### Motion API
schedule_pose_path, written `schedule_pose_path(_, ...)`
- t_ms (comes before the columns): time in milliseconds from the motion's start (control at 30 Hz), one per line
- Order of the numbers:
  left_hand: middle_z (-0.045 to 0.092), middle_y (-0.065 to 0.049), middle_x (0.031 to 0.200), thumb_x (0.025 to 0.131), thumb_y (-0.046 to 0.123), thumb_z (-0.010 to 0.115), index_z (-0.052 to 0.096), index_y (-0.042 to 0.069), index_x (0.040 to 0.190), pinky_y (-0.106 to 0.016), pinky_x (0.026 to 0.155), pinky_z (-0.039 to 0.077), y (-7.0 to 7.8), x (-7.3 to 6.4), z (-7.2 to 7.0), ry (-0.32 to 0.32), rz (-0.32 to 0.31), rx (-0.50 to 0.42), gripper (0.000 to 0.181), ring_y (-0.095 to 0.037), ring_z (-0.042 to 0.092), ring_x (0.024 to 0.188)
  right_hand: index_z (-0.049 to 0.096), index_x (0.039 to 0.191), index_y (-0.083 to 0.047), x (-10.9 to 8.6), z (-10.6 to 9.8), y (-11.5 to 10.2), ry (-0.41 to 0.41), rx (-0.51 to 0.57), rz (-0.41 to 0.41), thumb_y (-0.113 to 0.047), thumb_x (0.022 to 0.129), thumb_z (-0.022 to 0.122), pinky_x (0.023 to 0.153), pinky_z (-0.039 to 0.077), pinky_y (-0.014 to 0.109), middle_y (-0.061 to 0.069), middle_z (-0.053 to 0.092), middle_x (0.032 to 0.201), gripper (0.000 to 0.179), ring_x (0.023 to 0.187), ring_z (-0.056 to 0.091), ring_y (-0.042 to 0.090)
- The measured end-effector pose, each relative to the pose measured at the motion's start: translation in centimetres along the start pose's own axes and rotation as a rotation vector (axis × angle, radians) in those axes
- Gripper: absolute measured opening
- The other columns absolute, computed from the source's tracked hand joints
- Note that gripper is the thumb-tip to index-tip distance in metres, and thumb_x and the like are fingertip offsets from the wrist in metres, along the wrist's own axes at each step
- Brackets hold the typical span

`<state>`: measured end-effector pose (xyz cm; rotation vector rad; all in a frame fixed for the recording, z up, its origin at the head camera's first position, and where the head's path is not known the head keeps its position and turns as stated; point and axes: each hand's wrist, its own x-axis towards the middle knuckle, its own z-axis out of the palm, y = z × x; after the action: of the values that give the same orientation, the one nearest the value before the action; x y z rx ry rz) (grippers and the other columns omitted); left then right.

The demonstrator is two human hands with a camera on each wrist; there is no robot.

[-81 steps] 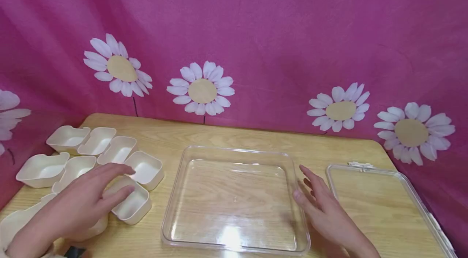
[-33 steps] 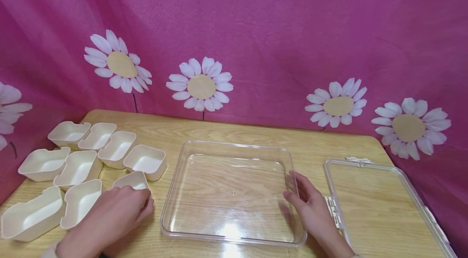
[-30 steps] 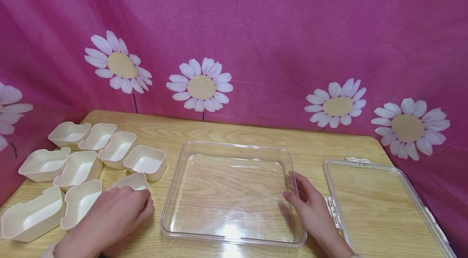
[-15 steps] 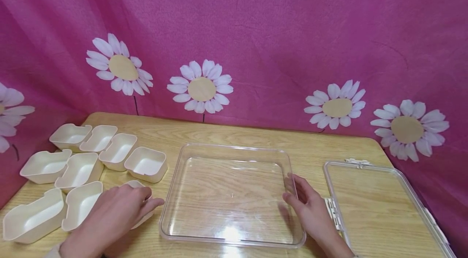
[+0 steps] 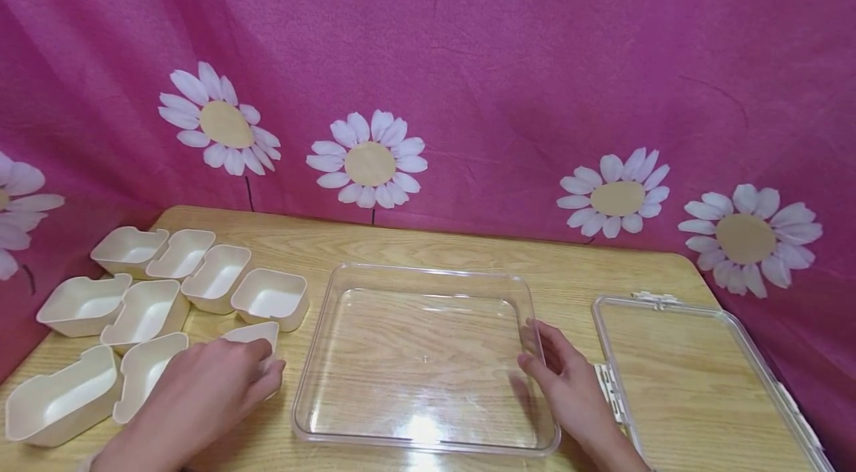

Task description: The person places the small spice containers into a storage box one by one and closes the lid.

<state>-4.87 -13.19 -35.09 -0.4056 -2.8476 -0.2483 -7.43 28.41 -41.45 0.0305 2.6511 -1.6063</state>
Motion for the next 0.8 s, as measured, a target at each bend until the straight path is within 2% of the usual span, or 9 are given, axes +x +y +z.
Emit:
schedule_pose_path(167, 0.03, 0.009, 0.052, 0.086, 0.02, 0.07, 0.042, 0.022, 0.06, -0.029, 0.046, 0.026, 0.2, -0.2, -0.9, 0.09, 0.004, 0.007, 0.039, -0.012, 0.031, 0.046, 0.044, 0.153, -0.004, 0.0, 0.0, 0.0, -0.001, 0.009, -0.012, -0.018, 0.105, 0.059, 0.096, 0.037, -0.002, 0.02, 0.054, 0.154, 0.052, 0.119, 0.052, -0.021)
schedule_pose_path(367, 0.029, 0.01, 0.053, 0.085, 0.018, 0.069, 0.041, 0.023, 0.062, -0.026, 0.05, 0.027, 0.7, -0.2, -1.8, 0.166, 0.022, -0.025, 0.037, -0.008, 0.032, 0.05, 0.044, 0.152, -0.004, 0.0, -0.1, 0.1, -0.003, -0.004, -0.008, -0.02, 0.105, 0.059, 0.096, 0.037, -0.002, 0.02, 0.054, 0.154, 0.052, 0.119, 0.051, -0.022)
schedule_pose_path(467, 0.035, 0.012, 0.054, 0.085, 0.017, 0.069, 0.049, 0.022, 0.066, -0.026, 0.052, 0.034, 1.0, -0.2, -2.1, 0.198, 0.044, -0.045, 0.028, -0.008, 0.038, 0.054, 0.045, 0.152, -0.004, 0.0, -0.1, 0.1, 0.003, -0.001, -0.004, -0.018, 0.105, 0.059, 0.096, 0.037, -0.002, 0.02, 0.054, 0.154, 0.051, 0.119, 0.051, -0.022)
schedule_pose_path(533, 0.051, 0.012, 0.057, 0.084, 0.016, 0.071, 0.061, 0.019, 0.073, -0.029, 0.058, 0.044, 1.0, -0.1, -2.0, 0.241, 0.081, -0.059, 0.015, -0.009, 0.05, 0.058, 0.045, 0.152, -0.004, 0.1, -0.1, 0.0, 0.006, 0.003, 0.0, -0.018, 0.105, 0.059, 0.096, 0.037, -0.002, 0.02, 0.054, 0.154, 0.051, 0.119, 0.051, -0.022)
schedule_pose_path(600, 0.063, 0.009, 0.063, 0.082, 0.013, 0.07, 0.069, 0.014, 0.083, -0.033, 0.067, 0.052, 0.9, 0.1, -1.9, 0.308, 0.143, -0.074, 0.001, -0.011, 0.061, 0.064, 0.045, 0.152, -0.004, 0.1, 0.0, 0.0, 0.007, 0.005, 0.006, -0.018, 0.105, 0.058, 0.096, 0.036, -0.002, 0.019, 0.054, 0.154, 0.051, 0.119, 0.051, -0.022)
schedule_pose_path(667, 0.067, 0.008, 0.066, 0.08, 0.01, 0.068, 0.071, 0.011, 0.088, -0.034, 0.076, 0.056, 0.8, 0.3, -1.7, 0.373, 0.21, -0.087, 0.009, -0.011, 0.066, 0.07, 0.044, 0.153, -0.004, 0.1, -0.1, 0.0, 0.007, -0.008, 0.012, -0.02, 0.106, 0.058, 0.097, 0.036, -0.002, 0.019, 0.054, 0.154, 0.051, 0.119, 0.051, -0.022)
schedule_pose_path(733, 0.066, 0.008, 0.066, 0.076, 0.007, 0.066, 0.071, 0.01, 0.09, -0.033, 0.076, 0.055, 0.8, 0.5, -1.4, 0.418, 0.26, -0.089, 0.014, -0.011, 0.066, 0.071, 0.043, 0.155, -0.006, 0.1, -0.2, 0.0, 0.002, -0.006, 0.029, -0.025, 0.107, 0.057, 0.097, 0.036, -0.002, 0.016, 0.053, 0.156, 0.054, 0.12, 0.05, -0.022)
schedule_pose_path(800, 0.065, 0.01, 0.065, 0.074, 0.005, 0.066, 0.071, 0.01, 0.091, -0.033, 0.077, 0.055, 0.9, 0.6, -1.3, 0.427, 0.288, -0.097, 0.018, -0.01, 0.065, 0.072, 0.04, 0.157, -0.006, 0.1, -0.3, 0.1, -0.009, 0.021, 0.039, -0.031, 0.108, 0.054, 0.097, 0.037, -0.001, 0.014, 0.049, 0.159, 0.057, 0.122, 0.049, -0.022)
